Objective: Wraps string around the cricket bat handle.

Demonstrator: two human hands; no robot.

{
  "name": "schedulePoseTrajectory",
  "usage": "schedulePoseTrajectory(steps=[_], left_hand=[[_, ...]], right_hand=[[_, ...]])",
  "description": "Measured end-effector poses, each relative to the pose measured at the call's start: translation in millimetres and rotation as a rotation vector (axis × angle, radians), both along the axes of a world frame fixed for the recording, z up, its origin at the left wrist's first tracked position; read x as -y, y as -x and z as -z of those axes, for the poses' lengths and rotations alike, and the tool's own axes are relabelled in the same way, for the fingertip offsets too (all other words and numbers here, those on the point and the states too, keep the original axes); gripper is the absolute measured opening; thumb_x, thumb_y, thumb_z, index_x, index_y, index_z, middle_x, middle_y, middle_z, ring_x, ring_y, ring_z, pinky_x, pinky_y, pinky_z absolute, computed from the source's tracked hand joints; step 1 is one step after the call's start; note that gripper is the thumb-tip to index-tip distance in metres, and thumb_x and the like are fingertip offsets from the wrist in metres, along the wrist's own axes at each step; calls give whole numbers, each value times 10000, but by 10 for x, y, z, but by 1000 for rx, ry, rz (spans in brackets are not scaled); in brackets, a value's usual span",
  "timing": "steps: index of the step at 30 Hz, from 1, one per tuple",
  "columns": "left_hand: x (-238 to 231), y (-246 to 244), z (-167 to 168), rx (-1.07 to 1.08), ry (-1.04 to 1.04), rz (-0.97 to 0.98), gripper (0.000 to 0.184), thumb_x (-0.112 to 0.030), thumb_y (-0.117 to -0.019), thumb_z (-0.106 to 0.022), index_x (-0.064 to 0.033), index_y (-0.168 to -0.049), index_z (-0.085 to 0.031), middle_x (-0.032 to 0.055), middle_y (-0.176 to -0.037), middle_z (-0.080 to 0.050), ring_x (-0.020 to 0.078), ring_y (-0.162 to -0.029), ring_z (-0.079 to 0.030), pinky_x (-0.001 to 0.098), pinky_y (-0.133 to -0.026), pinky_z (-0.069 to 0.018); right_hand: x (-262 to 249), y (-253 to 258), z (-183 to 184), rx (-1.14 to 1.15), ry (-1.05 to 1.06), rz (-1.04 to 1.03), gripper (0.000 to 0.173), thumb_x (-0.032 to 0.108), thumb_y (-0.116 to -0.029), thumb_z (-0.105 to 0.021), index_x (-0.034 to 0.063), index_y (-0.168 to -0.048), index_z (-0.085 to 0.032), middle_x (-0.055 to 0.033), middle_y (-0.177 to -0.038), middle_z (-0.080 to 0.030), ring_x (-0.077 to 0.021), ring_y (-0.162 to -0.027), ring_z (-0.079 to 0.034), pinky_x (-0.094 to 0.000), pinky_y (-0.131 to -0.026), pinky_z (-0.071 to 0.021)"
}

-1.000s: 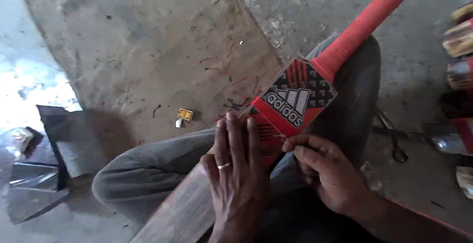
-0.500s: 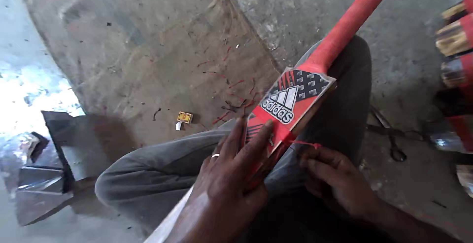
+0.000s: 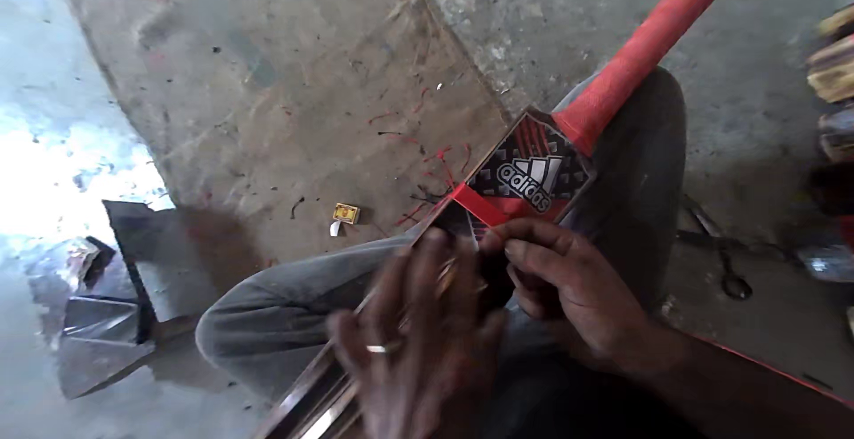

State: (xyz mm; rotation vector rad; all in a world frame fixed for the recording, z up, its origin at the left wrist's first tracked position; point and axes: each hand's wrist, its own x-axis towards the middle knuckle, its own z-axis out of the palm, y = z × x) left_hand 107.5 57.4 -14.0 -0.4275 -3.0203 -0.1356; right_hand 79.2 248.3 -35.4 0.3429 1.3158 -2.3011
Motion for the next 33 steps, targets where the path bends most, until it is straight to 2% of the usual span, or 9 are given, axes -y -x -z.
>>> schedulePoseTrajectory(steps=[1, 3, 5, 13, 17, 22, 26, 30, 33], left_hand=[[-126, -112, 134, -2, 105, -21, 781, -668, -886, -610, -278, -1547, -464, 48, -1647, -356, 366, -1454, -396, 713, -1060, -302], [-212, -201, 355, -13, 193, -56, 744, -588, -962, -554, -314, -1613, -319, -8, -1698, -237, 287, -1480, -364, 633, -1054, -328], [-195, -155, 431, -43, 182, -62, 722, -567, -985, -547, -351, -1620, -283, -52, -1696, -239, 222, -1460, -390, 540, -1035, -376], [-131, -70, 347, -56, 122, -3, 732, -559, -949, -615, -362, -1598, -338, -27, -1660, -317, 237, -1349, -498, 464, -925, -468], [-118, 2, 291, -27, 83, 36, 602, -524, -953, -625, -506, -1520, -424, 24, -1627, -363, 284, -1301, -529, 476, -877, -500], [-50, 107, 154, 43, 13, 83, 595, -524, -944, -633, -536, -1504, -430, 30, -1621, -382, 307, -1302, -538, 502, -835, -526], [174, 286, -134, 300, -238, 196, 736, -359, -859, -679, -542, -1514, -397, -18, -1583, -408, 267, -1308, -530, 524, -827, -563], [383, 427, -265, 768, -648, 206, 813, -275, -844, -736, -513, -1536, -381, -109, -1442, -533, 92, -1116, -644, 361, -817, -633], [473, 513, -154, 1007, -863, 120, 770, -263, -905, -757, -448, -1558, -393, -64, -1323, -650, 148, -1011, -699, 366, -822, -637]], right_hand=[[-6, -18, 4, 18, -13, 0, 229, 223, -1048, -526, 143, -1172, -701, -23, -690, -487, -66, -492, -406, -197, -439, -369], [-81, -173, 75, 63, -39, 4, 212, 249, -1034, -549, 172, -1148, -710, -3, -675, -464, -60, -505, -404, -200, -465, -377], [-220, -385, 211, 107, -48, 33, 194, 246, -1026, -574, 184, -1140, -719, 9, -668, -459, -50, -514, -411, -196, -471, -378], [-406, -785, 505, 236, 73, 79, 177, 236, -1029, -598, 149, -1123, -719, 1, -679, -489, -53, -513, -428, -201, -466, -392], [-395, -744, 596, 257, 120, 96, 196, 233, -1040, -571, 135, -1154, -698, 13, -642, -437, -56, -496, -406, -210, -470, -387], [-371, -699, 541, 191, 128, 79, 196, 222, -1043, -554, 134, -1151, -692, 23, -626, -409, -52, -487, -385, -208, -463, -365], [-316, -568, 336, 48, 145, 1, 183, 225, -1045, -552, 141, -1120, -697, 19, -651, -442, -48, -509, -405, -208, -478, -374], [-245, -456, 188, -22, 164, -9, 174, 219, -1042, -558, 137, -1113, -694, -3, -699, -484, -52, -529, -424, -206, -482, -384], [-193, -383, 221, -29, 129, 5, 181, 220, -1048, -554, 140, -1116, -702, -20, -729, -531, -52, -529, -439, -202, -476, -398]])
